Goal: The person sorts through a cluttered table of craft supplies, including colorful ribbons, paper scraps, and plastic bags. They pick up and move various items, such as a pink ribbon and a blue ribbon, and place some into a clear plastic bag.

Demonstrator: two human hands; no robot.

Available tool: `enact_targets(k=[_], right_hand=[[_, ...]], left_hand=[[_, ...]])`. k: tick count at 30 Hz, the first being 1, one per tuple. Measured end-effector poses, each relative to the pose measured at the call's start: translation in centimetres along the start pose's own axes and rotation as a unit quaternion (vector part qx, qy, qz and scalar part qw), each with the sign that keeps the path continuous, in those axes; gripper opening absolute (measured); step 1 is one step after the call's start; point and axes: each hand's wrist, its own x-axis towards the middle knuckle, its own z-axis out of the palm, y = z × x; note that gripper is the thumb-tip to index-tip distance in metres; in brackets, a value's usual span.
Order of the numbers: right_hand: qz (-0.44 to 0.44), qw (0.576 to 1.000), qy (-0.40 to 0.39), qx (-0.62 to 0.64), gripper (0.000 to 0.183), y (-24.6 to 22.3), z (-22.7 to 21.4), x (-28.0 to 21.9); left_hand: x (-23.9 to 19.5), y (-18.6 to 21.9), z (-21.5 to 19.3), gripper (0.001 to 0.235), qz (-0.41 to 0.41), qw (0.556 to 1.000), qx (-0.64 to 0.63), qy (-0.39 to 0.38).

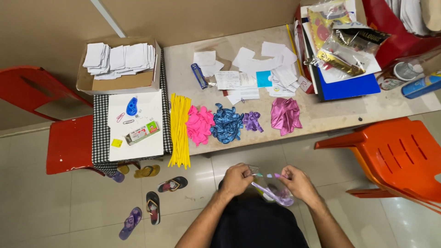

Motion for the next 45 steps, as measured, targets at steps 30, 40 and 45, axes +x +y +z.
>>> enact_targets(k=[30,40,45], right_hand=[[0.112,0.982,0.082,0.124,0.019,0.5,0.5,-1.4],[0.058,0.940,0.304,-0.142,0.019,-2.5,-0.5,-4.1],[-0.092,0.927,-0.020,0.362,0.040,2.5,-4.1,-4.2]], left_hand=[[1.6,-2.4,-1.0,0.015,-0.028,0.999,0.017,0.026],[4.0,0.4,-4.5,0.015,0.113,0.986,0.075,0.095],[6.6,-3.2,-3.7,0.015,-0.010,0.976,-0.200,0.082]])
